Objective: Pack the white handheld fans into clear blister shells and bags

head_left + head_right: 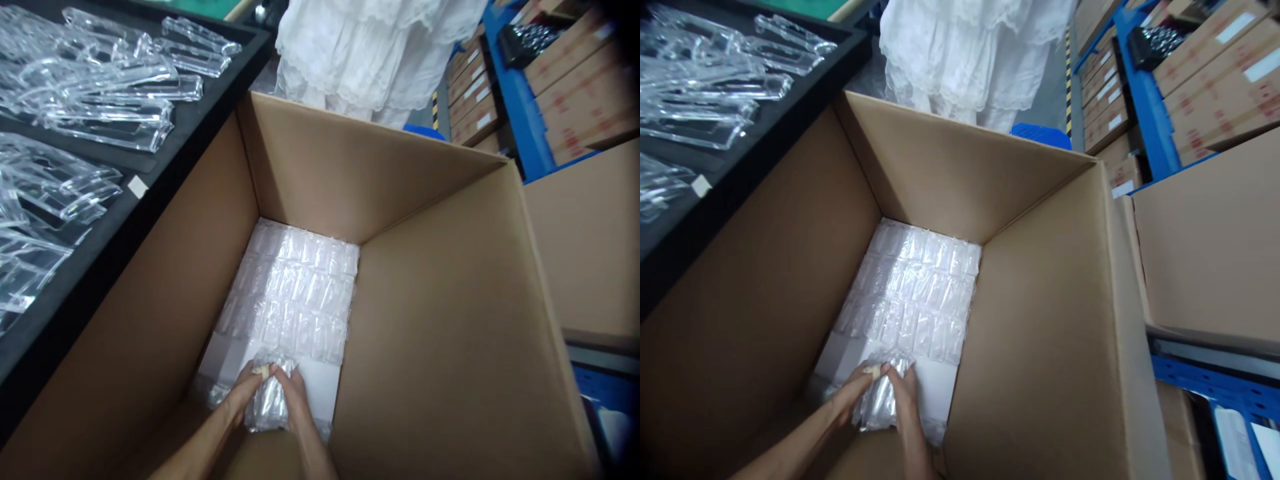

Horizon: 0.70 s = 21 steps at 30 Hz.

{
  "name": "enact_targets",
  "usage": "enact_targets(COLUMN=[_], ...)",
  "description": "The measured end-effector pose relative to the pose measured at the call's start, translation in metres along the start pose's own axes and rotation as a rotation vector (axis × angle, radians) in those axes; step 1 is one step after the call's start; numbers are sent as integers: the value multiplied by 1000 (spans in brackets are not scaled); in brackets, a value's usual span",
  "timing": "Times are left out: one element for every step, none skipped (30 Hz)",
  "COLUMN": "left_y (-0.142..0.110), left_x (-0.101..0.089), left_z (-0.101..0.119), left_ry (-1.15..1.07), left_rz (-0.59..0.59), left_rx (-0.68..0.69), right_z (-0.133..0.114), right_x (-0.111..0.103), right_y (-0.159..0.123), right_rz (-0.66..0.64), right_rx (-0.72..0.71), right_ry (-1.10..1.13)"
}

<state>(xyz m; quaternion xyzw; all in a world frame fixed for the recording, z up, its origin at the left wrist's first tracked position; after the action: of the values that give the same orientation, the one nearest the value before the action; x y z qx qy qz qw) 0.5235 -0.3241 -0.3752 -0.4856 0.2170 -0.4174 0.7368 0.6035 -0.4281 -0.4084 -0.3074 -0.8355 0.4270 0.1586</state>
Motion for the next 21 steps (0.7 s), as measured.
enact_targets(left_y=[2,7,13,20,27,35,42,47,51,53,52,50,47,43,40,36,33,31,29,28,29], left_x=[12,27,43,59,74,86,95,99,98,93,83,70,55,38,20,1,-18,-34,-47,-58,-66], left_z=[11,23,36,49,62,73,83,91,97,102,105,107,106,103,99,94,89,85,82,80,79], left_ry=[11,28,51,76,104,129,145,172,223,302,408,529,653,764,843,900,935,952,949,924,877], left_rz=[-28,-44,-48,-40,-24,-4,17,43,78,125,183,252,330,408,486,566,644,704,742,759,758], left_rx=[39,83,129,174,216,254,285,322,365,416,467,510,533,536,516,482,440,401,368,337,297], right_z=[-6,-12,-20,-27,-35,-42,-48,-53,-56,-57,-58,-58,-58,-58,-59,-60,-62,-63,-64,-65,-66], right_x=[-15,-33,-53,-73,-91,-107,-119,-127,-130,-130,-126,-118,-108,-96,-83,-70,-57,-46,-36,-27,-21], right_y=[-2,-4,-4,-4,-2,1,6,11,17,22,27,31,34,36,37,37,37,37,36,36,37], right_rz=[73,156,242,325,400,462,510,543,565,582,593,597,593,581,562,541,522,509,502,498,492], right_rx=[-7,-15,-19,-21,-23,-23,-22,-19,-12,0,16,33,48,59,64,63,58,53,46,38,29], right_ry=[-15,-29,-51,-78,-108,-138,-167,-196,-226,-255,-284,-311,-338,-363,-389,-414,-437,-456,-469,-473,-468])
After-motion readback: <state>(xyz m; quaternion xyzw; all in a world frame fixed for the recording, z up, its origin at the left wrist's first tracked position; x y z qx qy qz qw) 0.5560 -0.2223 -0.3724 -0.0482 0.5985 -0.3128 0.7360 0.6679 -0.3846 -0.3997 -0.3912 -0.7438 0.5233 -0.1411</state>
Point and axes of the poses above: each hand's wrist, its own y-axis towards the middle knuckle, its own x-axis out of the palm, z = x × y, the point moved 7 cm from there along y, towards the middle knuckle, and after that the axes turned 13 degrees about -z, right-handed, at the moved point
